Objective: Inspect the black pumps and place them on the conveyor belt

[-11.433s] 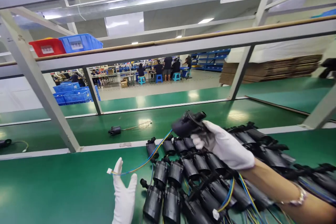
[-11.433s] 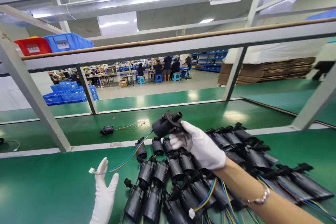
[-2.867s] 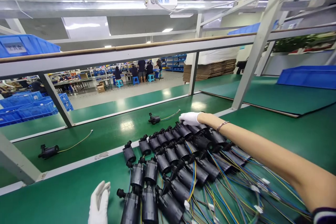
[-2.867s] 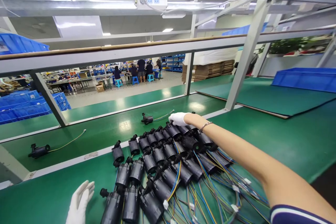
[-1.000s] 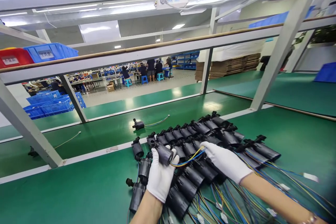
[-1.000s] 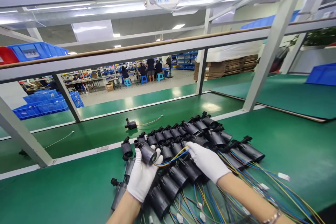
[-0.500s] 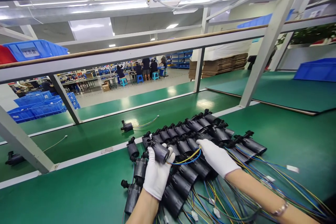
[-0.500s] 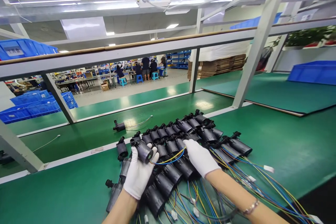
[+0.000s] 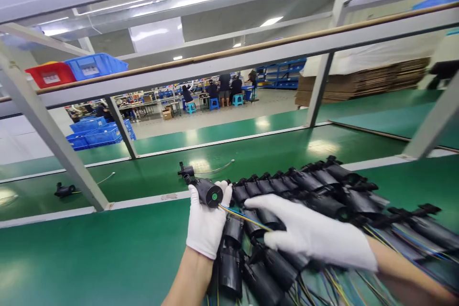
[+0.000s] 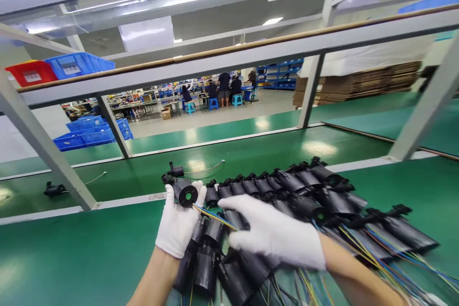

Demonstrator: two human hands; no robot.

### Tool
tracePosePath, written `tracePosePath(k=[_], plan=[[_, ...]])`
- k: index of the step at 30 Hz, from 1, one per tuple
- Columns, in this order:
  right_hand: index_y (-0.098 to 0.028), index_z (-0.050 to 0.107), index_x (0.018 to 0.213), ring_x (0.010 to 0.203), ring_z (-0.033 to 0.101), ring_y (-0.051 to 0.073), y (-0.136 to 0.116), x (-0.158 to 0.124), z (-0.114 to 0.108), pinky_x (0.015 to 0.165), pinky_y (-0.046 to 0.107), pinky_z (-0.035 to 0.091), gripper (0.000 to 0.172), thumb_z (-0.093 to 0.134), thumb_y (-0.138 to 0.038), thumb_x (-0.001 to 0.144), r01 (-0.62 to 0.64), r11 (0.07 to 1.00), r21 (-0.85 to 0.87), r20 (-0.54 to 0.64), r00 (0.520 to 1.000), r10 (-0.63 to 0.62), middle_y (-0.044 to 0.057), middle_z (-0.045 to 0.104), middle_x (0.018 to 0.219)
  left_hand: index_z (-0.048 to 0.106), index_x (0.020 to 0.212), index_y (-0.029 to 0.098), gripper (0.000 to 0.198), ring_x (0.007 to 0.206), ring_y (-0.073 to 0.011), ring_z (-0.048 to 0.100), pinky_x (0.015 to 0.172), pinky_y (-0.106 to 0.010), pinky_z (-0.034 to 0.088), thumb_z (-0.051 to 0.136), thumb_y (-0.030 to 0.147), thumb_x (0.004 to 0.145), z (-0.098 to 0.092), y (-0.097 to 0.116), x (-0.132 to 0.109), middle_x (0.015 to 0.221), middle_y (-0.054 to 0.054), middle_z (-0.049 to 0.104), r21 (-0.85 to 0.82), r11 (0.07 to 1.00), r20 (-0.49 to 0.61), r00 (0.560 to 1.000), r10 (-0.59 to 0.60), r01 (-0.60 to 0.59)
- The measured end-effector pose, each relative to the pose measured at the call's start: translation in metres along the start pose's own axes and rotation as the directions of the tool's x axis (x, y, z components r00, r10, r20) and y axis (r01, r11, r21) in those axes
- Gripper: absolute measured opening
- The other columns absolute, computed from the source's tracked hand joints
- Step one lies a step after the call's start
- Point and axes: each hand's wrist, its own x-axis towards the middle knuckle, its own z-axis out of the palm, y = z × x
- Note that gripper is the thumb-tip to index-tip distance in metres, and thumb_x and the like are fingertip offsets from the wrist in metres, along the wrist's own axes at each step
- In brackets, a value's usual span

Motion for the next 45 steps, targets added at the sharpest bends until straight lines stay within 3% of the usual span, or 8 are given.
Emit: tracePosePath(k=[4, 9, 18, 27, 31, 36, 41, 45], plan=[[-0.023, 0.072, 0.097, 0.067, 0.063, 0.018, -0.07, 0.007, 0.007, 0.058, 0.023, 0.044, 0.024, 0.053, -0.032, 0.086, -0.075, 0.983, 0.169, 0.211, 0.977, 0.038, 0.0, 0.072, 0.078, 0.053, 0.132, 0.012, 0.046, 0.109, -0.0297, 0.068, 0.086, -0.05, 0.063, 0.04, 0.044, 0.102, 0.006, 0.014, -0.032, 0.112, -0.017, 0.071, -0.081, 0.997, -0.048, 0.998, -0.026, 0.022], [-0.021, 0.064, 0.069, 0.057, 0.055, 0.013, -0.103, 0.011, 0.01, 0.051, 0.02, 0.03, 0.022, 0.05, -0.026, 0.085, -0.058, 0.988, 0.142, 0.251, 0.968, 0.02, -0.003, 0.066, 0.064, 0.066, 0.102, 0.013, 0.052, 0.08, -0.0178, 0.07, 0.067, -0.029, 0.064, 0.046, 0.06, 0.095, -0.004, 0.033, -0.055, 0.092, -0.01, 0.07, -0.066, 0.988, 0.019, 0.991, -0.135, 0.136], [-0.02, 0.053, 0.06, 0.054, 0.055, 0.014, -0.09, 0.018, 0.027, 0.049, 0.021, 0.033, 0.035, 0.043, -0.037, 0.089, 0.007, 0.971, 0.24, 0.151, 0.988, -0.045, -0.001, 0.063, 0.059, 0.072, 0.089, 0.003, 0.086, 0.045, -0.0073, 0.052, 0.042, -0.014, 0.033, 0.065, 0.084, 0.062, -0.044, 0.035, -0.059, 0.055, -0.006, 0.062, 0.498, 0.867, 0.295, 0.945, -0.145, -0.023], [-0.021, 0.052, 0.061, 0.054, 0.051, 0.014, -0.081, 0.018, 0.019, 0.051, 0.022, 0.038, 0.056, 0.037, -0.059, 0.099, 0.098, 0.868, 0.486, -0.087, 0.994, -0.064, -0.001, 0.055, 0.059, 0.071, 0.095, 0.006, 0.084, 0.047, -0.0102, 0.053, 0.047, -0.019, 0.037, 0.057, 0.085, 0.071, -0.057, 0.029, -0.057, 0.057, -0.007, 0.064, 0.558, 0.827, 0.322, 0.936, -0.141, -0.067], [-0.02, 0.059, 0.072, 0.055, 0.051, 0.014, -0.072, 0.019, 0.026, 0.054, 0.024, 0.041, 0.066, 0.024, -0.068, 0.1, 0.205, 0.815, 0.541, -0.178, 0.976, -0.127, 0.001, 0.057, 0.062, 0.06, 0.116, 0.016, 0.069, 0.074, -0.0198, 0.069, 0.07, -0.029, 0.054, 0.077, 0.065, 0.07, -0.057, 0.025, -0.059, 0.098, -0.011, 0.072, 0.574, 0.762, 0.352, 0.93, 0.102, -0.301], [-0.019, 0.06, 0.085, 0.063, 0.055, 0.016, -0.064, 0.025, 0.039, 0.059, 0.026, 0.042, 0.069, 0.015, -0.069, 0.1, 0.329, 0.795, 0.51, -0.199, 0.944, -0.264, 0.003, 0.062, 0.073, 0.042, 0.126, 0.026, 0.093, 0.098, -0.0279, 0.069, 0.092, -0.04, 0.054, 0.095, 0.021, 0.051, -0.054, 0.012, -0.062, 0.115, -0.012, 0.067, 0.583, 0.49, 0.285, 0.728, 0.624, -0.648], [-0.018, 0.058, 0.085, 0.069, 0.058, 0.018, -0.062, 0.03, 0.052, 0.064, 0.027, 0.045, 0.064, 0.023, -0.07, 0.099, 0.412, 0.747, 0.522, -0.223, 0.911, -0.347, 0.004, 0.062, 0.077, 0.037, 0.127, 0.024, 0.077, 0.094, -0.0238, 0.071, 0.091, -0.035, 0.054, 0.085, 0.022, 0.067, -0.049, -0.003, -0.062, 0.105, -0.009, 0.07, 0.482, 0.422, 0.177, 0.557, 0.811, -0.768], [-0.018, 0.058, 0.082, 0.063, 0.057, 0.017, -0.066, 0.031, 0.052, 0.06, 0.026, 0.045, 0.071, 0.013, -0.07, 0.099, 0.415, 0.755, 0.507, -0.237, 0.91, -0.341, 0.004, 0.061, 0.072, 0.039, 0.127, 0.024, 0.077, 0.09, -0.0224, 0.071, 0.087, -0.033, 0.055, 0.086, 0.02, 0.066, -0.048, -0.006, -0.058, 0.103, -0.009, 0.07, 0.484, 0.376, 0.192, 0.515, 0.836, -0.79]])
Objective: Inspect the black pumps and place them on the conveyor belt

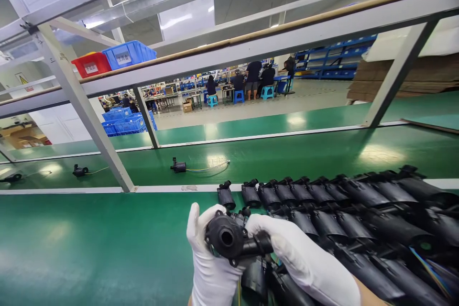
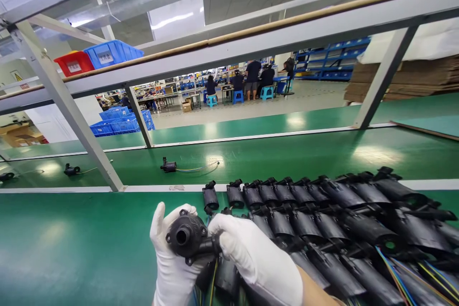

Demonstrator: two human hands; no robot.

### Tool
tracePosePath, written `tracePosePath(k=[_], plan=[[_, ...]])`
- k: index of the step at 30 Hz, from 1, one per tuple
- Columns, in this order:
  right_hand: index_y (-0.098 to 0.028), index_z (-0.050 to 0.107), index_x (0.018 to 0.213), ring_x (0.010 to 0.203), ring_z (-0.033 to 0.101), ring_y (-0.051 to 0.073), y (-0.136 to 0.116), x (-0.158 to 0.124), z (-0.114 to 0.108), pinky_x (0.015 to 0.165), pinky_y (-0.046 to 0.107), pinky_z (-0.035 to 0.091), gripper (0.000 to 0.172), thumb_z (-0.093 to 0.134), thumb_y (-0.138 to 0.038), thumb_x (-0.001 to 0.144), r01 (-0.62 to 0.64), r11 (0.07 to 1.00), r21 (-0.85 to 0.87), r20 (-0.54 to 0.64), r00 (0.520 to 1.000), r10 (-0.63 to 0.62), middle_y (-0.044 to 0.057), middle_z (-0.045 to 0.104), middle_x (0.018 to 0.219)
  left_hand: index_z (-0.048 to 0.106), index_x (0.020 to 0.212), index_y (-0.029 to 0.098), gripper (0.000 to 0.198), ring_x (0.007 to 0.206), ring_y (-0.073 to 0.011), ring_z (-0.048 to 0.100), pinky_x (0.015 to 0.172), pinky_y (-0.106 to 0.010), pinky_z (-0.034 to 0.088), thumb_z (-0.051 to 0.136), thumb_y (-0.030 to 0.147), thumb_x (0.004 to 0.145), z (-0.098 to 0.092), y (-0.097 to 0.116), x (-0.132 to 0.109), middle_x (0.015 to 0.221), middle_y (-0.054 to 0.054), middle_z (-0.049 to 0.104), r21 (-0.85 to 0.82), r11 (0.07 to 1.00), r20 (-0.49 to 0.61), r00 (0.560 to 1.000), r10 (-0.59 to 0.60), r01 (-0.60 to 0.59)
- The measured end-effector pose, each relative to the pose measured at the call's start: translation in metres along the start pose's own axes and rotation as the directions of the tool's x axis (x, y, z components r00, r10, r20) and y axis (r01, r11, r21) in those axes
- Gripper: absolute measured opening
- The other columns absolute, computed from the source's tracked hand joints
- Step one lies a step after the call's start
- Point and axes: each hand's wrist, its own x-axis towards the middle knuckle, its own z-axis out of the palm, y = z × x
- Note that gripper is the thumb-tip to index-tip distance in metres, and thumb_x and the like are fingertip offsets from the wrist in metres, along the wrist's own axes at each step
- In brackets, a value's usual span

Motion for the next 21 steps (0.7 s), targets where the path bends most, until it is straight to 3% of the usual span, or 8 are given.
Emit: tracePosePath(k=[4, 9, 13, 17, 19, 21], plan=[[-0.019, 0.06, 0.08, 0.061, 0.057, 0.018, -0.008, 0.003, -0.002, 0.06, 0.026, 0.046, 0.075, 0.011, -0.073, 0.097, -0.052, 0.998, -0.023, -0.025, 0.998, 0.051, 0.005, 0.061, 0.069, 0.034, 0.133, 0.026, 0.099, 0.093, -0.0238, 0.07, 0.088, -0.034, 0.055, 0.092, 0.015, 0.053, -0.009, -0.004, 0.003, 0.11, -0.009, 0.068, 0.09, 0.996, 0.094, 0.995, 0.021, -0.03], [-0.02, 0.057, 0.077, 0.058, 0.055, 0.018, -0.005, 0.008, -0.002, 0.057, 0.027, 0.046, 0.075, 0.01, -0.075, 0.096, -0.06, 0.998, 0.011, -0.007, 0.998, 0.06, 0.004, 0.059, 0.065, 0.032, 0.132, 0.027, 0.115, 0.099, -0.0261, 0.068, 0.098, -0.038, 0.051, 0.094, 0.004, 0.038, -0.019, -0.003, 0.006, 0.118, -0.009, 0.065, 0.123, 0.99, 0.167, 0.982, -0.087, 0.067], [-0.019, 0.057, 0.077, 0.061, 0.056, 0.018, 0.001, 0.007, -0.001, 0.059, 0.028, 0.047, 0.075, 0.011, -0.075, 0.096, -0.073, 0.997, 0.033, -0.016, 0.997, 0.074, 0.004, 0.059, 0.068, 0.031, 0.134, 0.028, 0.114, 0.097, -0.0237, 0.068, 0.098, -0.035, 0.05, 0.092, 0.003, 0.042, -0.017, -0.002, 0.002, 0.119, -0.009, 0.065, 0.219, 0.976, 0.159, 0.986, -0.048, 0.012], [-0.019, 0.059, 0.08, 0.066, 0.057, 0.019, 0.006, 0.005, 0.0, 0.062, 0.027, 0.048, 0.071, 0.016, -0.073, 0.097, -0.082, 0.994, 0.071, -0.031, 0.996, 0.084, 0.005, 0.061, 0.073, 0.039, 0.132, 0.026, 0.102, 0.094, -0.0195, 0.069, 0.096, -0.027, 0.049, 0.091, 0.006, 0.047, -0.018, -0.002, 0.002, 0.112, -0.005, 0.069, 0.169, 0.986, 0.082, 0.997, -0.003, -0.011], [-0.019, 0.058, 0.078, 0.065, 0.056, 0.018, 0.009, 0.005, 0.002, 0.061, 0.027, 0.047, 0.073, 0.016, -0.076, 0.096, -0.081, 0.993, 0.087, -0.027, 0.996, 0.083, 0.004, 0.061, 0.073, 0.038, 0.134, 0.024, 0.099, 0.093, -0.0205, 0.07, 0.093, -0.029, 0.051, 0.091, 0.01, 0.051, -0.024, -0.002, 0.006, 0.113, -0.007, 0.069, 0.224, 0.973, 0.161, 0.987, 0.02, -0.056], [-0.019, 0.057, 0.077, 0.063, 0.054, 0.018, 0.01, 0.006, 0.004, 0.058, 0.027, 0.045, 0.076, 0.018, -0.083, 0.09, -0.11, 0.992, 0.064, -0.013, 0.994, 0.111, 0.003, 0.06, 0.071, 0.03, 0.14, 0.023, 0.102, 0.094, -0.0218, 0.07, 0.091, -0.032, 0.054, 0.089, 0.013, 0.056, -0.031, -0.004, 0.009, 0.118, -0.01, 0.068, 0.359, 0.91, 0.304, 0.948, 0.098, -0.21]])
